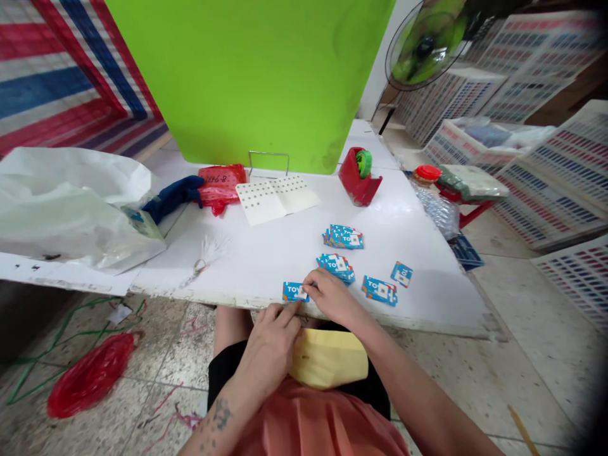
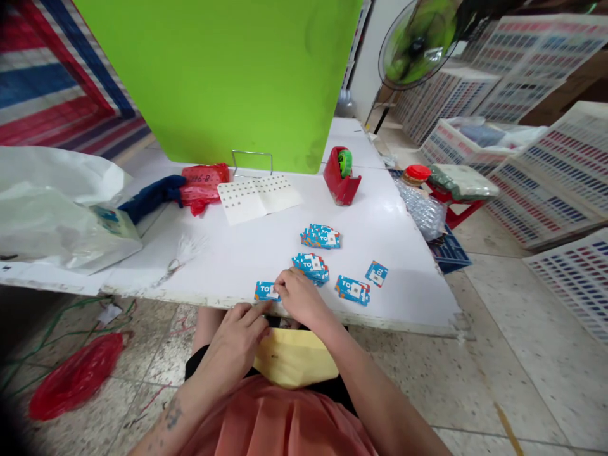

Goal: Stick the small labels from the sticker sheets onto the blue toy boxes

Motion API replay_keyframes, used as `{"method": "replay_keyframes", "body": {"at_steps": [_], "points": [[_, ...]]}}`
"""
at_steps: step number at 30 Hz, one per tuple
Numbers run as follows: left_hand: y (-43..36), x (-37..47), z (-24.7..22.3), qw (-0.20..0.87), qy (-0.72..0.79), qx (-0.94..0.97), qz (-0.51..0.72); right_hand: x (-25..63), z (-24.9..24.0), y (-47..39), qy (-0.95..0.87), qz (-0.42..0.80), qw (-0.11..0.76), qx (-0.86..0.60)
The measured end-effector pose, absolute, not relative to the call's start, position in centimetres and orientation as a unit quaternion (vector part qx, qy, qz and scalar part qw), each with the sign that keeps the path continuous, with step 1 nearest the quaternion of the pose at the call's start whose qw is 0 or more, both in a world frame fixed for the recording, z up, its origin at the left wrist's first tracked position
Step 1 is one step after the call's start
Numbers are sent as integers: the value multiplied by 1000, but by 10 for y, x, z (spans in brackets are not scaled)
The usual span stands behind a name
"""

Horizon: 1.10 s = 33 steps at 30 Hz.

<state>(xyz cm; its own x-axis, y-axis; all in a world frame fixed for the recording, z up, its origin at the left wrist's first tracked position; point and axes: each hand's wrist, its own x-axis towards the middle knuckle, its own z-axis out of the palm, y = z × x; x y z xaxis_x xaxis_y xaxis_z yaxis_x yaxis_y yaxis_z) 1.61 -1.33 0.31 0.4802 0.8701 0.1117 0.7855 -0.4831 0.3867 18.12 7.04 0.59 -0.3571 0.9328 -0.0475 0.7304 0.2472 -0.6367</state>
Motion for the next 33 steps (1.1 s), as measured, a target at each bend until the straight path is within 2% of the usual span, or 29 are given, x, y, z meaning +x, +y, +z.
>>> {"method": "replay_keyframes", "body": {"at_steps": [13,21,29,33], "points": [[-9,17,-5,124,485,852,153,180,1,75,-782,272,163,-537],[-3,21,-5,98,477,861,145,178,-4,70,-781,236,185,-548],[-4,22,-3,100,483,859,138,176,-5,56,-803,134,273,-513],[-14,22,5,109,475,858,165,178,4,52,-779,165,330,-507]]}}
